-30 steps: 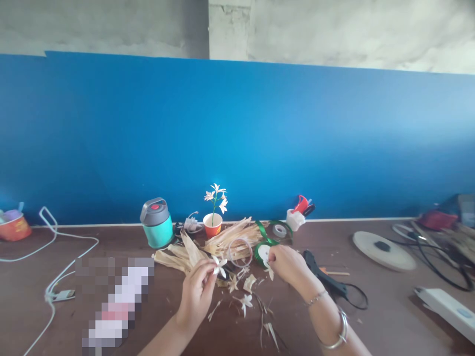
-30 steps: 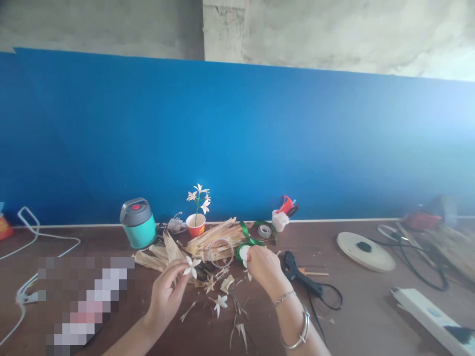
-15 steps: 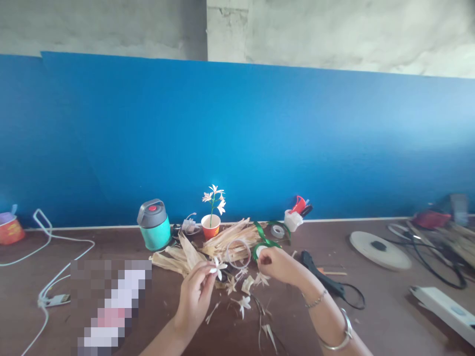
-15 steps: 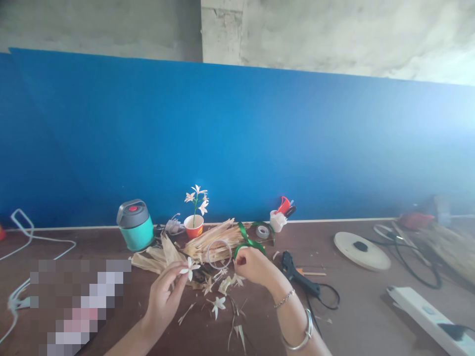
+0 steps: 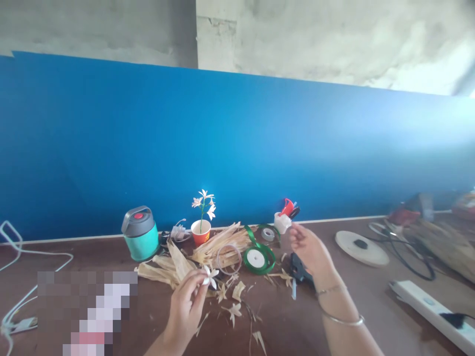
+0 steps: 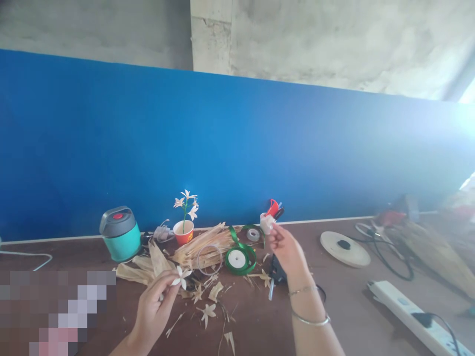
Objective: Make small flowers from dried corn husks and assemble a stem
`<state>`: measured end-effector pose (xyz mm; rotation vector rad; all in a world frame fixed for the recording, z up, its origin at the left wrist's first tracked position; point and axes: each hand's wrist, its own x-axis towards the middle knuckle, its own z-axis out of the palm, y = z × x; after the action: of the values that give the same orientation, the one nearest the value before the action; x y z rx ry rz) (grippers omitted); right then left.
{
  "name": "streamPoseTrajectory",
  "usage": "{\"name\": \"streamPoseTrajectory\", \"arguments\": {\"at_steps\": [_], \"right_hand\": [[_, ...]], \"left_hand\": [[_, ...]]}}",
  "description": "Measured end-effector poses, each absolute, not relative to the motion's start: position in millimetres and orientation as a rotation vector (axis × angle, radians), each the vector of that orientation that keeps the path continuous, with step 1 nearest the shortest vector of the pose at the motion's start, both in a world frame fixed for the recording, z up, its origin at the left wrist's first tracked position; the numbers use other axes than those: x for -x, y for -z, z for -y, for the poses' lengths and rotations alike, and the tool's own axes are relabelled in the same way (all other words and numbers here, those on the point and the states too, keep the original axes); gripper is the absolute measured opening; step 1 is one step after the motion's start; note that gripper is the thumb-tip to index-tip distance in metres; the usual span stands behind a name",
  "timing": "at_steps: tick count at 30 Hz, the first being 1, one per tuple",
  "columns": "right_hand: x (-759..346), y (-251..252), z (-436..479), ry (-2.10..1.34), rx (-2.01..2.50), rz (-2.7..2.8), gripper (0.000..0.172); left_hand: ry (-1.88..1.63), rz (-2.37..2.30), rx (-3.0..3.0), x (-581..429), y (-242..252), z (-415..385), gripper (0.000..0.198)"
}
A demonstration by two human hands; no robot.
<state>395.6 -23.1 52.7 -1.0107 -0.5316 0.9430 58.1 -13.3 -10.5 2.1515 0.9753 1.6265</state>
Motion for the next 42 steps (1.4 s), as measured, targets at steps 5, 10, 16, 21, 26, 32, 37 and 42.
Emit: {"name": "streamPoseTrajectory", "arguments": {"at_steps": [5, 10, 16, 21, 26, 32, 37, 42], "right_hand": [[-317, -61, 20, -1.166, 1.315, 1.201, 0.024], [-259, -61, 33, -1.528, 1.344, 1.606, 0.024], [-232, -49, 36, -1.652, 1.274, 1.609, 0.014], [-226, -48, 32, -1.592, 1.3, 1.342, 0.021], [-224, -55, 31, -1.577, 1.284, 1.148, 0.037], [-221, -54, 34, -1.612, 1.308, 1.174, 0.026], [-221, -48, 31, -1.633, 1.238, 1.111, 0.033], [-223, -46, 30, -1.69, 1.131, 1.0, 0.03]], "left_hand": [[-1.631, -0.998, -2.147, -56, 11, 14, 0.012], [-1.59, -0.941, -2.186, -55, 13, 15, 0.013], [-1.577, -0.885, -2.206, -54, 14, 14, 0.012], [-1.531, -0.877, -2.205, -55, 13, 13, 0.013], [-1.554, -0.873, -2.221, -55, 13, 13, 0.017], [-1.542, -0.828, -2.196, -57, 11, 14, 0.016], [-1.488, -0.867, -2.147, -56, 10, 14, 0.024], [-1.516, -0.96, -2.01, -55, 12, 13, 0.023]]}}
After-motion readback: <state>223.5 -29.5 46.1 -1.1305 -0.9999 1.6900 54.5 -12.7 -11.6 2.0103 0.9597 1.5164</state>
